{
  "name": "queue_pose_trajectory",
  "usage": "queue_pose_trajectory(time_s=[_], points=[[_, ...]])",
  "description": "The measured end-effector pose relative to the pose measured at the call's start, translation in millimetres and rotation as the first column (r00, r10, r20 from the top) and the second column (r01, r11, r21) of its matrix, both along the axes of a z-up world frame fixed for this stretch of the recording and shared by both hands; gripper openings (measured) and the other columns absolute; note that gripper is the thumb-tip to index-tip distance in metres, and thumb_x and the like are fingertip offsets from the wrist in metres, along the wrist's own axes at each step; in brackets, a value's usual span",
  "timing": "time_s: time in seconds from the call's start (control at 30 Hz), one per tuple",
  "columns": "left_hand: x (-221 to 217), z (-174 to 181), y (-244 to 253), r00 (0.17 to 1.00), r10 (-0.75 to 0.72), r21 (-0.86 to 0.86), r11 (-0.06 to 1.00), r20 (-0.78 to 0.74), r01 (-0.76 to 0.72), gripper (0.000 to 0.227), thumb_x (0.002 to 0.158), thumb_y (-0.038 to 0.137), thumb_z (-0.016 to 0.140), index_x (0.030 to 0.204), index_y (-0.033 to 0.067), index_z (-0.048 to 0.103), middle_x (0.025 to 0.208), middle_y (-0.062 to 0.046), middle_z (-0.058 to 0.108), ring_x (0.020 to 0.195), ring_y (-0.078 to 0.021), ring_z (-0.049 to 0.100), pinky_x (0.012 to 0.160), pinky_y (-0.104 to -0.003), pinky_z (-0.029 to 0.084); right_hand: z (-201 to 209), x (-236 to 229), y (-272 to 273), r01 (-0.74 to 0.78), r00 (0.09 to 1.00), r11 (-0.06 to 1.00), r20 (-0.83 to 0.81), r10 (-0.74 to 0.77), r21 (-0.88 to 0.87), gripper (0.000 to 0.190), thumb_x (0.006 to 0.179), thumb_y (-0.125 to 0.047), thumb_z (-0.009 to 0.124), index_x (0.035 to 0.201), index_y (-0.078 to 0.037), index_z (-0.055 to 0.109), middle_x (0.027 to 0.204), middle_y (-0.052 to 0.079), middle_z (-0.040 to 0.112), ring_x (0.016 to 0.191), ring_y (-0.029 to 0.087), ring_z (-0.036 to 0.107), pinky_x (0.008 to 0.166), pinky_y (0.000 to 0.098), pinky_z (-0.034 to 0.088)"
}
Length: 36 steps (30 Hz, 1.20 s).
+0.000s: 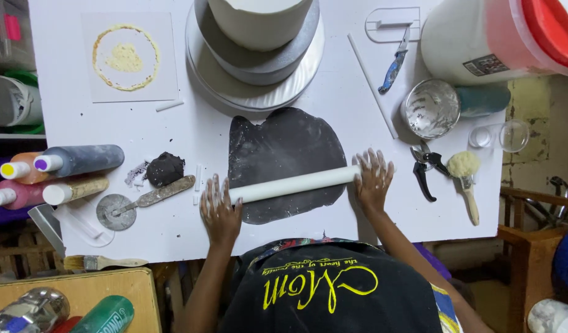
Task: The person kneads a dark lump of clay on a white table, then uses a white rolling pin to flatten it into a large, thin sheet. They periodically dust the surface and the clay with white powder to prevent sticking while rolling.
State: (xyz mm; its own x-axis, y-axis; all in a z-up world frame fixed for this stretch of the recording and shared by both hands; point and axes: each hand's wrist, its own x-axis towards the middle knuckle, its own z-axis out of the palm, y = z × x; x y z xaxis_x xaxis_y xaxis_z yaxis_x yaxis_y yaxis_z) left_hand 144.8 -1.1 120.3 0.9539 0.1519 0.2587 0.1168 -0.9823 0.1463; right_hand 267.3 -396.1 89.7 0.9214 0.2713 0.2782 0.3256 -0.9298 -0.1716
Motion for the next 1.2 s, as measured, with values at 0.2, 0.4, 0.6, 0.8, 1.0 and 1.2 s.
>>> queue_pose_trajectory(time_s=[0.2, 0.4, 0.6, 0.8, 1.0, 1.2], points=[[21.6, -18.7, 6.3, 0.996, 0.068, 0.043, 0.997, -0.063, -0.066, 0.058, 0.106, 0.051, 0.037, 0.151, 0.0169, 0.053, 0.155, -0.013, 0.05, 0.144, -0.03, 0.048, 0.11, -0.049, 0.038, -13.0, 34.9, -10.1, -0.032, 0.996, 0.999, -0.077, 0.033, 0.019, 0.064, 0.108, -0.06, 0.014, 0.157, -0.036, 0.047, 0.159, 0.004, 0.046, 0.147, 0.034, 0.041, 0.118, 0.0548, 0.026], [147.0, -27.4, 55.5, 0.99, 0.113, 0.029, 0.993, 0.086, -0.116, 0.031, 0.108, 0.036, 0.052, 0.124, 0.0142, 0.067, 0.118, -0.008, 0.067, 0.113, -0.0294, 0.065, 0.091, -0.045, 0.05, -3.0, 180.7, 36.0, 0.072, 0.988, 0.997, -0.137, -0.066, 0.04, 0.045, 0.114, -0.039, 0.033, 0.154, -0.022, 0.046, 0.143, 0.009, 0.054, 0.135, 0.035, 0.051, 0.11, 0.0521, 0.039], [216.2, -47.8, 87.3, 0.967, 0.01, 0.1, 0.994, 0.255, -0.036, 0.008, 0.094, 0.026, 0.067, 0.088, 0.0214, 0.069, 0.076, 0.006, 0.061, 0.073, -0.0172, 0.064, 0.067, -0.032, 0.052, -4.0, 249.8, 60.5, -0.008, 0.987, 0.988, 0.159, -0.016, 0.152, 0.029, 0.114, -0.033, 0.044, 0.133, -0.019, 0.06, 0.117, 0.002, 0.062, 0.106, 0.026, 0.063, 0.09, 0.0419, 0.053], [108.0, -8.6, 29.8, 0.992, 0.129, -0.093, 0.987, -0.01, -0.13, 0.042, 0.103, 0.04, 0.054, 0.131, 0.0099, 0.064, 0.142, -0.015, 0.057, 0.133, -0.0359, 0.052, 0.104, -0.055, 0.043, 6.4, 142.0, 33.8, 0.072, 0.996, 0.996, 0.066, -0.068, -0.06, 0.049, 0.111, -0.046, 0.048, 0.141, -0.01, 0.06, 0.134, 0.021, 0.064, 0.128, 0.04, 0.059, 0.112, 0.053, 0.038], [4.4, -14.6, 6.6, 0.997, -0.052, 0.038, 0.998, -0.063, 0.054, 0.063, 0.107, 0.058, 0.038, 0.152, 0.0173, 0.053, 0.159, -0.011, 0.048, 0.148, -0.032, 0.043, 0.119, -0.053, 0.027, -13.0, 20.7, -39.5, -0.113, 0.967, 0.993, -0.231, 0.106, -0.02, 0.062, 0.108, -0.059, 0.034, 0.158, -0.024, 0.043, 0.168, 0.014, 0.03, 0.154, 0.04, 0.025, 0.12, 0.0595, 0.015], [99.9, -26.2, 27.2, 0.978, 0.175, -0.25, 0.948, -0.112, -0.198, 0.051, 0.111, 0.036, 0.047, 0.157, 0.0124, 0.042, 0.159, -0.015, 0.042, 0.151, -0.0378, 0.028, 0.12, -0.059, 0.022, -25.0, 107.1, -12.6, -0.016, 0.996, 0.983, 0.086, 0.032, -0.184, 0.048, 0.114, -0.041, 0.045, 0.152, -0.014, 0.057, 0.149, 0.018, 0.056, 0.138, 0.038, 0.05, 0.112, 0.0546, 0.031]])
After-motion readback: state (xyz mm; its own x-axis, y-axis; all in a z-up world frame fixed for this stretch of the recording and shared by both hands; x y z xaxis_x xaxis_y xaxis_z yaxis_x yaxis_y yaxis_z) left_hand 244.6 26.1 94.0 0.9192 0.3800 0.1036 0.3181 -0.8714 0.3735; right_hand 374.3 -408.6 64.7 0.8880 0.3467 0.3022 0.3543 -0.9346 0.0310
